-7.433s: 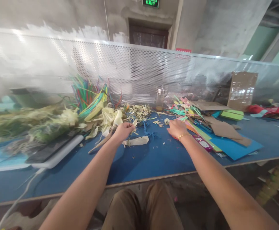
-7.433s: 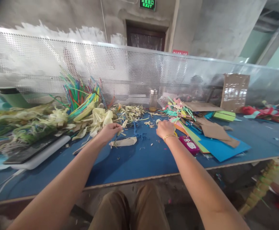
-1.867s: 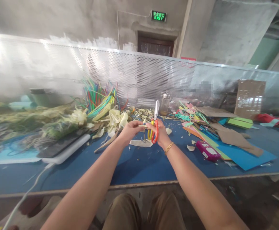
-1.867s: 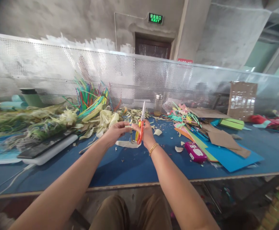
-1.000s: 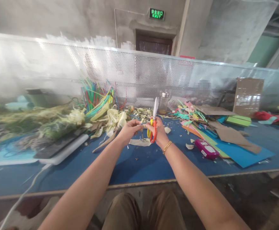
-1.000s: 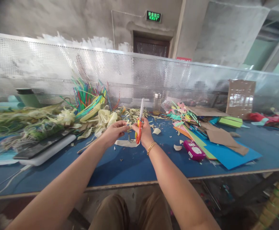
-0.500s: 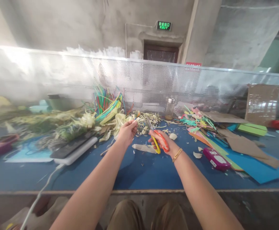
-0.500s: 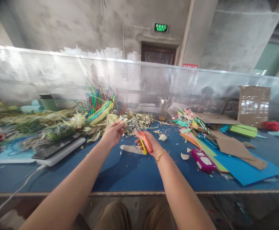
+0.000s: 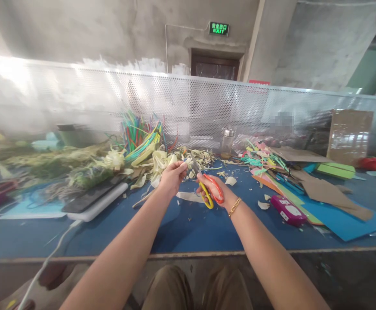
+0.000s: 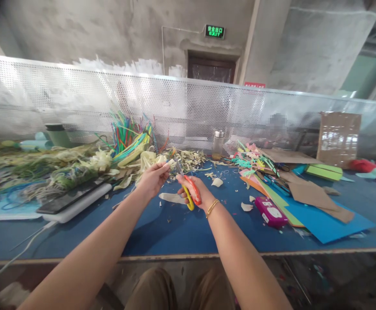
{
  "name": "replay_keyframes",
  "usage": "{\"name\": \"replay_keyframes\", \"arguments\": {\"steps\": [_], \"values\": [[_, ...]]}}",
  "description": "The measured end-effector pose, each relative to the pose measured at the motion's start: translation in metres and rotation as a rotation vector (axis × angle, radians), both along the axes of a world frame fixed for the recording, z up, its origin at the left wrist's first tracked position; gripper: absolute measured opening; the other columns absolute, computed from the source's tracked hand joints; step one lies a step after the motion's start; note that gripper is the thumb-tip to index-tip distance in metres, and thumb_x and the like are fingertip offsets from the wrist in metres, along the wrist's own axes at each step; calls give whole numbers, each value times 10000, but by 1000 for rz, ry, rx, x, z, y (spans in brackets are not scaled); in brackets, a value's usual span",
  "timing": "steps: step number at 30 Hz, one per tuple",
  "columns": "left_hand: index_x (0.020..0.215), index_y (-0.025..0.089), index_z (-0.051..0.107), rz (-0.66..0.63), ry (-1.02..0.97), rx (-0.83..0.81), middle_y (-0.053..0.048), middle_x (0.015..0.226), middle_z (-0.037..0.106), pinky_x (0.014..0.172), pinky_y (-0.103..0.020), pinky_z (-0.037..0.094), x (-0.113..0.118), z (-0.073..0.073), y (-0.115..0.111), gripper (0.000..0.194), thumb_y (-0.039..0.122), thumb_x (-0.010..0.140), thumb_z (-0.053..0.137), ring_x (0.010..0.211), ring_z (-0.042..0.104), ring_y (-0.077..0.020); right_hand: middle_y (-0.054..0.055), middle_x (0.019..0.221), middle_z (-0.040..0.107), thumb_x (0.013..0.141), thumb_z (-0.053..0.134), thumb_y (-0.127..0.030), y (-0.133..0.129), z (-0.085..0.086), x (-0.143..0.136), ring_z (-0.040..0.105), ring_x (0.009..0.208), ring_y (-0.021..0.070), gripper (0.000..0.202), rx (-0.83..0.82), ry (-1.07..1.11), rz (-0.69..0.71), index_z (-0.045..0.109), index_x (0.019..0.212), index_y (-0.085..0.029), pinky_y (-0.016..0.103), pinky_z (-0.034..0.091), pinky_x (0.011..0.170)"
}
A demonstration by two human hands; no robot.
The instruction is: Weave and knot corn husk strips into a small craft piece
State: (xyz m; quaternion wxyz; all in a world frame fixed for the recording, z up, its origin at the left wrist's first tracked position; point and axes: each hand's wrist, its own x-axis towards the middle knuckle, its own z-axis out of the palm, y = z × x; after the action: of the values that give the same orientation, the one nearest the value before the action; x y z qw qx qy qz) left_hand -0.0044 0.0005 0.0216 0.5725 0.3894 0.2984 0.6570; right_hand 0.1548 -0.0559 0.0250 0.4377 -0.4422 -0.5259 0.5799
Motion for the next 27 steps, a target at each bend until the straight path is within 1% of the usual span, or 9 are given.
{"name": "replay_keyframes", "arguments": {"steps": [7, 14, 18, 20, 23, 25, 27], "values": [[725, 156, 593, -4, -2, -19, 30, 638, 585, 557, -176, 452, 1, 2, -3, 295, 217, 565, 833, 555, 537, -48, -5, 579, 572, 701, 655, -625, 0, 0, 0, 472, 432, 85, 458, 34, 21, -30, 550, 806, -193, 191, 398, 367], [732, 149, 599, -25, -28, -8, 33, 633, 584, 540, -177, 441, 1, 2, -2, 330, 208, 524, 848, 545, 529, -48, -31, 539, 521, 691, 666, -617, 2, -2, 0, 414, 401, 62, 454, 47, 3, -48, 537, 781, -190, 163, 317, 331], [742, 154, 590, -59, -9, 8, 46, 629, 581, 498, -166, 406, 1, 1, -1, 347, 154, 506, 845, 513, 504, -33, -40, 526, 499, 687, 664, -624, 1, -2, -2, 395, 397, 54, 464, 64, 4, -62, 543, 775, -185, 157, 303, 327], [745, 160, 580, -57, -3, 6, 48, 635, 584, 488, -157, 399, 1, 2, -1, 349, 159, 514, 842, 519, 513, -32, -43, 520, 493, 681, 666, -626, 0, -2, -3, 393, 395, 54, 466, 62, 12, -58, 542, 771, -186, 158, 298, 326], [772, 173, 563, 5, -32, -17, 49, 642, 596, 537, -164, 443, -1, 3, -1, 367, 197, 531, 838, 563, 566, -52, -45, 521, 497, 679, 668, -626, 1, -2, -5, 396, 394, 54, 467, 62, 41, -56, 539, 781, -189, 158, 295, 330], [807, 184, 549, 41, -73, -21, 39, 678, 623, 608, -206, 494, -3, 5, -2, 389, 205, 540, 831, 620, 614, -85, -47, 528, 505, 684, 660, -632, 1, -2, -5, 397, 392, 50, 472, 69, 61, -67, 532, 795, -191, 157, 297, 335], [848, 197, 539, 40, -113, 4, 22, 742, 654, 664, -263, 524, -4, 6, -1, 411, 198, 552, 823, 697, 654, -128, -47, 539, 514, 689, 652, -638, 2, -1, -4, 407, 394, 49, 479, 75, 74, -73, 524, 805, -191, 156, 305, 339]]}}
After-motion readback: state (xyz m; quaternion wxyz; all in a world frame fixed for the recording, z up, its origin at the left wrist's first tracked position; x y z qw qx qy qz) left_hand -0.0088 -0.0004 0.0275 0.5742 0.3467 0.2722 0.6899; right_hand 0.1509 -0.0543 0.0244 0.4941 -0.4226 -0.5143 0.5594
